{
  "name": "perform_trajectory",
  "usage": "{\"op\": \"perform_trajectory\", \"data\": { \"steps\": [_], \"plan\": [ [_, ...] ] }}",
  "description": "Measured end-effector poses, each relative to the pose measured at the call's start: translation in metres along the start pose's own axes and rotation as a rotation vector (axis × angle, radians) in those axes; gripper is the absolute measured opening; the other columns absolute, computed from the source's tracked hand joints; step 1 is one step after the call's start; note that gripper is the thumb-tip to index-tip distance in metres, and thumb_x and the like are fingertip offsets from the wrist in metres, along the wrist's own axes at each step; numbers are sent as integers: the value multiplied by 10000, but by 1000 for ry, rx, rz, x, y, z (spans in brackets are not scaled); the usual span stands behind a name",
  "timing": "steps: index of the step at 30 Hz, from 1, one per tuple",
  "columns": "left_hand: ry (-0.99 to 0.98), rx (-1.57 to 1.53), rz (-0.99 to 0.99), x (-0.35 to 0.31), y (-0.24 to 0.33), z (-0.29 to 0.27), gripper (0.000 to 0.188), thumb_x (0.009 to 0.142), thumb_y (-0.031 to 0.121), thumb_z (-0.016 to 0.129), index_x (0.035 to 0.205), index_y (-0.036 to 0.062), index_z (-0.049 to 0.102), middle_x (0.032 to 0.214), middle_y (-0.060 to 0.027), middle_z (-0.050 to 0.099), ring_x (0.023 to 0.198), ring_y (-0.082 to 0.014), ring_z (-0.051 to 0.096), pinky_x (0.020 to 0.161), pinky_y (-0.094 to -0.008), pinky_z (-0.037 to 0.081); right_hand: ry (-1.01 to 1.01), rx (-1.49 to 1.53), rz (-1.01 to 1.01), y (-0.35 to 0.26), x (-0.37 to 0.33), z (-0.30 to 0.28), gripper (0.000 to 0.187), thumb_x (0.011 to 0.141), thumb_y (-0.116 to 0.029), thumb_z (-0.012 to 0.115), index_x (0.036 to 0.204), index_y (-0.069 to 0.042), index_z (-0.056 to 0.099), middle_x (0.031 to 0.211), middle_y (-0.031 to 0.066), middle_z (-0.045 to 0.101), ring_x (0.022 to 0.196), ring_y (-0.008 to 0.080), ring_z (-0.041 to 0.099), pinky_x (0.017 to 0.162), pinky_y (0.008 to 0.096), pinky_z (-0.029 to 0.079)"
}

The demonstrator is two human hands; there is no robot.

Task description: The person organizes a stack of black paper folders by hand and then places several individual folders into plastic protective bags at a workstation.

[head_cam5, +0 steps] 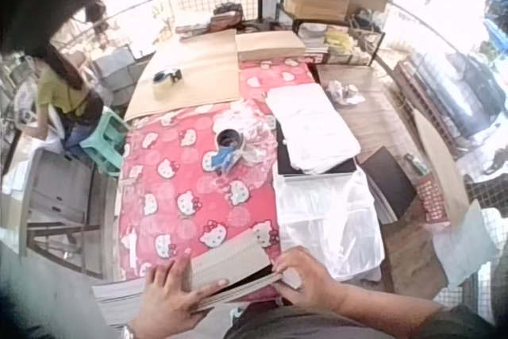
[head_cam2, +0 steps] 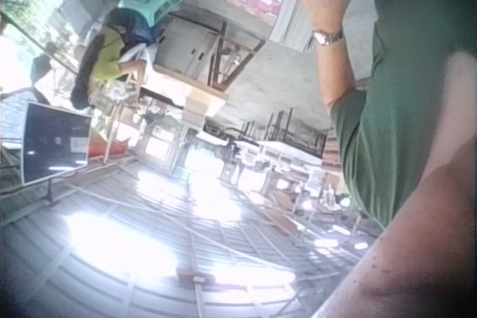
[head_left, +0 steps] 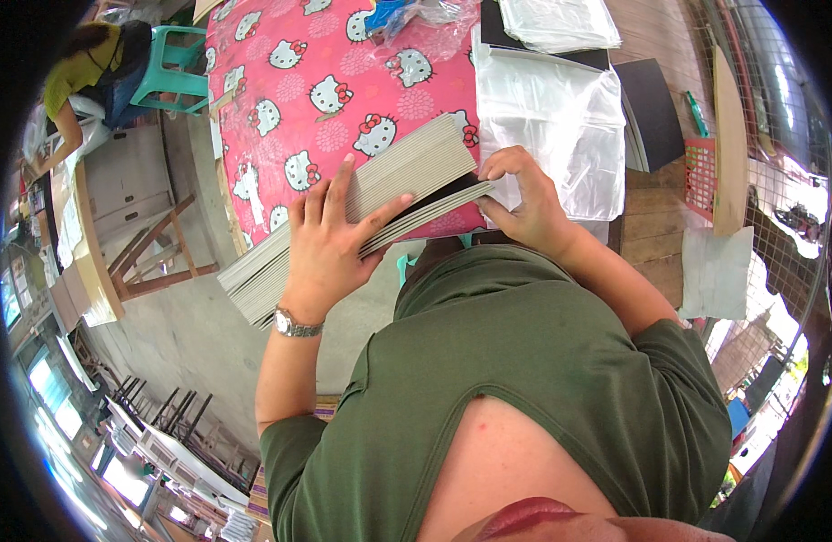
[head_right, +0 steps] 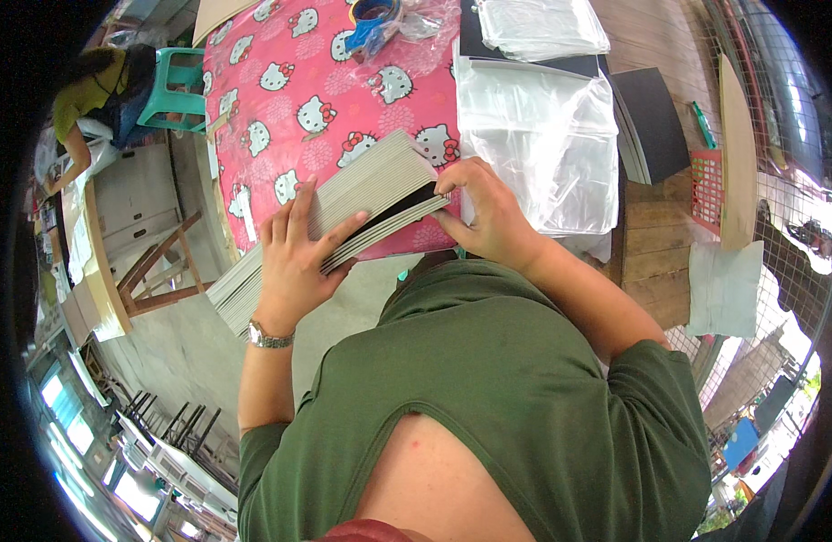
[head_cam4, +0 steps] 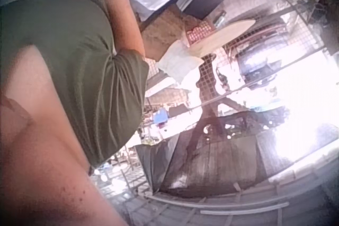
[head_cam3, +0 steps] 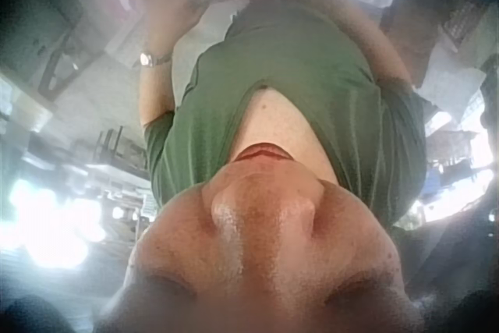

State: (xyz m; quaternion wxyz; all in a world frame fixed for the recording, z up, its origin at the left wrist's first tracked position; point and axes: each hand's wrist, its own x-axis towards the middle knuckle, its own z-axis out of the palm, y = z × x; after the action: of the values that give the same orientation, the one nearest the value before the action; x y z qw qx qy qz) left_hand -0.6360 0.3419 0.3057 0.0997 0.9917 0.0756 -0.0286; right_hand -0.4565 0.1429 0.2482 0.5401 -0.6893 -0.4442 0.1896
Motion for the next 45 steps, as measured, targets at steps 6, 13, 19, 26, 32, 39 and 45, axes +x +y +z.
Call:
{"op": "perform_trajectory", "data": {
  "steps": [6,13,19,26,32,39,45],
  "plan": [
    [-30,11,-22,1,1,-2,803,589,270,787,1281,497,448,1438,-128,301,1131,-315,420,897,-438,340,-53,87,96,0,0,-1,346,701,14,686,977,-41,485,922,97,559,927,234,571,819,325,444],
    [-39,4,-25,3,-1,-4,785,578,335,792,1274,486,463,1434,-132,306,1141,-317,414,917,-442,327,-137,230,71,18,11,-15,390,770,67,602,1136,-63,580,881,72,567,791,161,571,727,280,473],
    [-18,-11,-21,1,1,-4,790,570,354,789,1276,487,461,1428,-134,321,1138,-311,415,928,-445,324,-68,-80,-152,17,19,-5,417,739,45,662,1116,-132,659,824,41,563,694,151,558,608,263,488],
    [-2,-29,-25,2,2,-4,792,568,347,786,1282,469,466,1408,-130,343,1128,-305,414,930,-446,325,-31,-175,-241,18,17,-3,344,728,27,681,1044,-109,685,821,31,575,652,159,571,568,278,490],
    [0,-26,-30,1,2,-5,783,567,348,777,1278,464,472,1392,-123,362,1121,-296,414,930,-444,323,-18,-211,-340,16,18,-6,307,733,28,676,1019,-84,689,830,40,588,651,176,591,561,288,490],
    [-3,-28,-33,1,2,-5,792,560,359,779,1284,455,471,1395,-122,359,1124,-291,413,929,-442,324,-42,-189,-297,9,19,-10,279,720,33,681,980,-68,685,860,53,589,705,191,598,619,299,494],
    [-23,-29,-40,2,3,-8,815,546,347,791,1287,452,467,1383,-118,369,1123,-292,416,930,-447,327,-211,36,-85,5,24,-17,279,730,72,632,982,-48,644,890,77,597,814,235,621,755,298,488]
  ]
}}
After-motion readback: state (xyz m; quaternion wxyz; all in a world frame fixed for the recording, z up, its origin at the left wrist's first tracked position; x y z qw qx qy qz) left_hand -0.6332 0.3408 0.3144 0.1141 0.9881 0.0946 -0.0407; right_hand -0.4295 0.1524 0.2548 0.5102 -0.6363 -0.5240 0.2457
